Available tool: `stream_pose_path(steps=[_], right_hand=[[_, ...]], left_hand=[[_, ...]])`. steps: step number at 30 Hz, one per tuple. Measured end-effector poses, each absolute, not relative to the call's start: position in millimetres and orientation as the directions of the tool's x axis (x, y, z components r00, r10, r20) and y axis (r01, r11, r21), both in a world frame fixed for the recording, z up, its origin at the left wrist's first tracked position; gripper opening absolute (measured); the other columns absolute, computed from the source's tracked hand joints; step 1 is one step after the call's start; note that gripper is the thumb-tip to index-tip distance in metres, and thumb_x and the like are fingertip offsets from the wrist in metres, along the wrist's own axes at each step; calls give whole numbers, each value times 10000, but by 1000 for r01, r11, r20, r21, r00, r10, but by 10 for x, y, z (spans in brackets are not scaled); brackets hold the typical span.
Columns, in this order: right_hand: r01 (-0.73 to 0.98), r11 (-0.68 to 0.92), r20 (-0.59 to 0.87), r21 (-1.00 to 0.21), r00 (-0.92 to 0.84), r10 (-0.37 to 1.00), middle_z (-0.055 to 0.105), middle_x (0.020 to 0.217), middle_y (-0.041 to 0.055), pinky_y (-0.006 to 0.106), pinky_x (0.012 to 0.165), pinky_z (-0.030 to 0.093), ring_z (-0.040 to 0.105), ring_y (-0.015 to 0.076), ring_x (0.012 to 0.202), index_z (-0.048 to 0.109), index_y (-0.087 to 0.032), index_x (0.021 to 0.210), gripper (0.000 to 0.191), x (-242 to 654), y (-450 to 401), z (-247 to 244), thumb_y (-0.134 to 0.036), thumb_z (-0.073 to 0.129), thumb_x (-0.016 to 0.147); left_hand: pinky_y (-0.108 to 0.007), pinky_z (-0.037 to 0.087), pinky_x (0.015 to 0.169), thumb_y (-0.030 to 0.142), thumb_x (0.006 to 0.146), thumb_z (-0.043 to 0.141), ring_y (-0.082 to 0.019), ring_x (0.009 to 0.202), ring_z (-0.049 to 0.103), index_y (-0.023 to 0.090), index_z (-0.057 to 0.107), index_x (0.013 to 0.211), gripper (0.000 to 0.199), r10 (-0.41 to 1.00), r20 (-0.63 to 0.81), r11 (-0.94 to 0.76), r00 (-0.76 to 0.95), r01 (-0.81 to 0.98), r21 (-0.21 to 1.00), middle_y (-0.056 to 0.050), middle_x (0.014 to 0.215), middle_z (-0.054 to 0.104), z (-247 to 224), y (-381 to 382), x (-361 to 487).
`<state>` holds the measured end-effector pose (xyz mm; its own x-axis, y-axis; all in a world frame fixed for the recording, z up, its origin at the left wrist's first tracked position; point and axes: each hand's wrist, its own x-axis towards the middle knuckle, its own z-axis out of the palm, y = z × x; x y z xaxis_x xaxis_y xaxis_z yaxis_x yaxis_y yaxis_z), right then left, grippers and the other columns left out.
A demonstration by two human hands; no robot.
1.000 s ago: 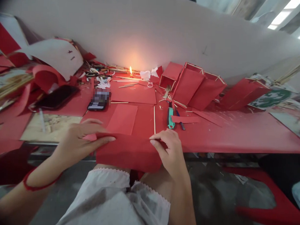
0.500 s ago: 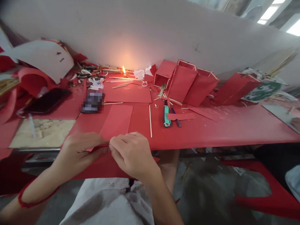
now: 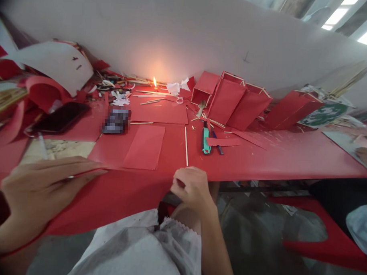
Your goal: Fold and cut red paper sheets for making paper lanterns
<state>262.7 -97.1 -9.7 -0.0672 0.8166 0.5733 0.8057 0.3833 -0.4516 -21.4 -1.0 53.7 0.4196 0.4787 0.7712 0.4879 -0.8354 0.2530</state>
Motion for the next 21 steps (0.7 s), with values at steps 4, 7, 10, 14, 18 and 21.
stream_pose_path(steps=[4, 7, 10, 14, 18, 21], right_hand=[[909, 190, 570, -372, 63, 819, 606, 574, -32, 251, 585, 389, 562, 120, 531, 578, -209, 667, 190, 2960, -1088, -123, -157, 547, 847], [897, 170, 653, -409, 157, 741, 735, 715, -2, 248, 667, 478, 686, 143, 649, 672, -209, 821, 138, 2929, -1091, 58, -187, 570, 912], [776, 339, 587, -533, 51, 808, 794, 1018, 49, 285, 899, 525, 744, 173, 974, 699, -215, 1106, 186, 2637, -994, 295, -229, 574, 968], [619, 393, 359, -680, -187, 914, 806, 1031, 6, 250, 859, 529, 754, 153, 974, 741, -253, 1044, 133, 2303, -827, 377, -270, 628, 975], [677, 316, 291, -664, -156, 944, 810, 903, -5, 236, 733, 470, 746, 142, 819, 757, -226, 924, 126, 2213, -778, 293, -215, 639, 968], [799, 329, 193, -503, -267, 944, 785, 808, 10, 256, 634, 373, 692, 146, 712, 733, -206, 836, 168, 2128, -789, 309, -185, 622, 959]], left_hand=[[-276, 569, 703, 400, 873, 722, -167, 724, 748, 341, 792, 807, 112, 695, 687, -635, 212, 629, 448, 71, 789, 792, 552, 29, -520], [-255, 553, 631, 398, 854, 740, -155, 665, 731, 325, 789, 780, 115, 668, 704, -672, 241, 602, 432, 63, 747, 783, 493, 20, -510], [-192, 518, 561, 273, 873, 732, -101, 595, 698, 308, 770, 799, 91, 607, 713, -772, 349, 471, 427, 84, 731, 776, 425, -15, -334], [-176, 520, 568, 208, 857, 734, -90, 584, 682, 271, 751, 823, 74, 639, 627, -769, 446, 359, 529, 77, 731, 769, 396, -21, -214], [-263, 574, 766, 285, 866, 731, -143, 770, 734, 284, 727, 939, 73, 586, 580, -809, 565, 366, 461, 40, 864, 791, 397, -8, -243], [-446, 491, 1017, 253, 899, 664, -183, 849, 724, 268, 700, 974, 84, 415, 567, -909, 711, 345, 233, 11, 914, 782, 399, -59, -134]])
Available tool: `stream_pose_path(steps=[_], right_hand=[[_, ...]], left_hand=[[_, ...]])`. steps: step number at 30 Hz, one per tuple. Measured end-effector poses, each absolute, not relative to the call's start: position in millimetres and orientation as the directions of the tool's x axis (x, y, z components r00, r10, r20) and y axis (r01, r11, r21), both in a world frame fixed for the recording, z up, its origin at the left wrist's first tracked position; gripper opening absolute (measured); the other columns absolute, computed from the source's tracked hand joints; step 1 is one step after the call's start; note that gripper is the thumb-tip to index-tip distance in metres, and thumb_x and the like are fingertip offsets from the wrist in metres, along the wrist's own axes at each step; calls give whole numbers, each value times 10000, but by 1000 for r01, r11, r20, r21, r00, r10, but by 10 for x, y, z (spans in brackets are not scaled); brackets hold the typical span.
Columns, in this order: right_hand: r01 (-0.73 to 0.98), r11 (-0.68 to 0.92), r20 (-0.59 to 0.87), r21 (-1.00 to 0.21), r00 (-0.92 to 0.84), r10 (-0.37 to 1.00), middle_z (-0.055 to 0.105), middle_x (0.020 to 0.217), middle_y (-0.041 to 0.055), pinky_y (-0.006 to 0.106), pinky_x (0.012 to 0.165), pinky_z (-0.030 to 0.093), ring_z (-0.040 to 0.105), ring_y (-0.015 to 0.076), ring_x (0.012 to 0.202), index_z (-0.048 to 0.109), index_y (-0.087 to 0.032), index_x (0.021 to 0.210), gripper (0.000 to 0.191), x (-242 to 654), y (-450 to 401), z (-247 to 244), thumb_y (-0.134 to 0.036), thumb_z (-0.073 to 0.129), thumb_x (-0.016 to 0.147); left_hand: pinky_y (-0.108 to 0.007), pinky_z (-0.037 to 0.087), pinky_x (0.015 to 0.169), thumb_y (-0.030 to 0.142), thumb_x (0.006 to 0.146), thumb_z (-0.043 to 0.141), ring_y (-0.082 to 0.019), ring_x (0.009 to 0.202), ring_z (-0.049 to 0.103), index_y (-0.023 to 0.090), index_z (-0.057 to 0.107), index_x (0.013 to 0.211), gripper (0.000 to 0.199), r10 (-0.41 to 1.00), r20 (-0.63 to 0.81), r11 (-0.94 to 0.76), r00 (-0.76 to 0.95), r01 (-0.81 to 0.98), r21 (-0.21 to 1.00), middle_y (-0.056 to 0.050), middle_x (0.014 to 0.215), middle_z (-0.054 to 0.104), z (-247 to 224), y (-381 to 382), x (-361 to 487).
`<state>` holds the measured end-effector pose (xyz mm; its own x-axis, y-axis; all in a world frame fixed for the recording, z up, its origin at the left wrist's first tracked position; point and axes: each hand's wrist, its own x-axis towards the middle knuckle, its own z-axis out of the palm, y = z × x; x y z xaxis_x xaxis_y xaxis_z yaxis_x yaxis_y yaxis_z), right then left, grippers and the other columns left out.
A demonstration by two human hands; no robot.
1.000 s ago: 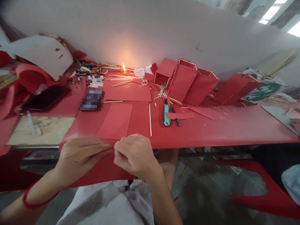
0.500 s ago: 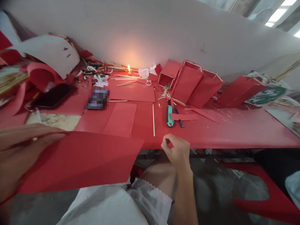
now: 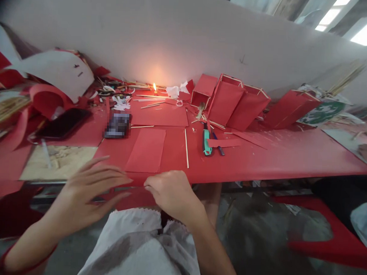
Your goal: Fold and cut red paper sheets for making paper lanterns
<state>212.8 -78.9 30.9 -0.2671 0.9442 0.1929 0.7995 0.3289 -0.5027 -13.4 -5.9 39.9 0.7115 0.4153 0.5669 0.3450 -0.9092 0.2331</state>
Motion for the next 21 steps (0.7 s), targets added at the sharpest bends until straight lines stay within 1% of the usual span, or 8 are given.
stream_pose_path(steps=[2, 4, 7, 10, 13, 16, 18, 21], right_hand=[[855, 345, 146, -388, -312, 939, 731, 699, 13, 282, 572, 278, 610, 142, 611, 684, -188, 752, 206, 2060, -793, 345, -151, 606, 939], [880, 339, 135, -334, -311, 941, 683, 644, 6, 300, 558, 219, 534, 135, 562, 646, -183, 723, 213, 2023, -800, 368, -122, 591, 919], [866, 309, 135, -394, -278, 951, 655, 634, -13, 290, 568, 215, 494, 120, 564, 626, -187, 710, 213, 2061, -825, 357, -109, 584, 903], [834, 293, 131, -467, -262, 956, 658, 631, -23, 280, 580, 228, 509, 113, 578, 615, -188, 664, 242, 2159, -867, 311, -114, 598, 894], [801, 310, 146, -512, -274, 951, 727, 709, -17, 271, 602, 276, 592, 123, 638, 678, -199, 718, 220, 2233, -913, 246, -123, 605, 911], [761, 329, 180, -559, -277, 944, 783, 804, -15, 262, 652, 363, 666, 137, 704, 746, -223, 828, 192, 2294, -964, 183, -142, 610, 936], [733, 318, 221, -601, -230, 948, 799, 832, -12, 263, 688, 422, 699, 147, 727, 769, -236, 871, 173, 2380, -1013, 159, -197, 624, 957], [707, 264, 274, -656, -104, 956, 809, 838, -1, 272, 719, 503, 740, 165, 748, 782, -245, 870, 178, 2648, -1144, 179, -267, 634, 965]], left_hand=[[-486, 462, 1027, 148, 918, 556, -175, 784, 705, 228, 691, 888, 160, 327, 531, -942, 782, 316, 116, 1, 853, 762, 410, -99, -3], [-490, 479, 996, 90, 901, 494, -163, 691, 663, 196, 661, 770, 238, 288, 500, -953, 817, 296, 65, -1, 739, 710, 431, -121, 117], [-502, 492, 992, 95, 873, 497, -151, 620, 597, 191, 606, 664, 255, 254, 464, -963, 848, 264, 45, 19, 631, 618, 455, -127, 216], [-528, 458, 1061, 93, 863, 512, -153, 671, 603, 198, 616, 677, 237, 229, 435, -970, 871, 241, 27, 28, 645, 627, 443, -144, 248], [-568, 407, 1112, 106, 848, 530, -165, 717, 616, 205, 616, 671, 221, 208, 435, -975, 876, 222, 18, 34, 638, 623, 414, -186, 282], [-575, 376, 1133, 125, 836, 533, -163, 709, 611, 207, 589, 646, 214, 211, 401, -977, 892, 206, 57, 43, 608, 591, 421, -203, 300], [-560, 362, 1144, 115, 827, 527, -154, 697, 604, 211, 577, 650, 208, 218, 356, -976, 909, 203, 80, 49, 608, 590, 458, -147, 256], [-523, 383, 1116, 129, 817, 509, -150, 643, 574, 226, 560, 632, 215, 261, 331, -965, 907, 256, 60, 55, 595, 586, 524, 98, 33]])
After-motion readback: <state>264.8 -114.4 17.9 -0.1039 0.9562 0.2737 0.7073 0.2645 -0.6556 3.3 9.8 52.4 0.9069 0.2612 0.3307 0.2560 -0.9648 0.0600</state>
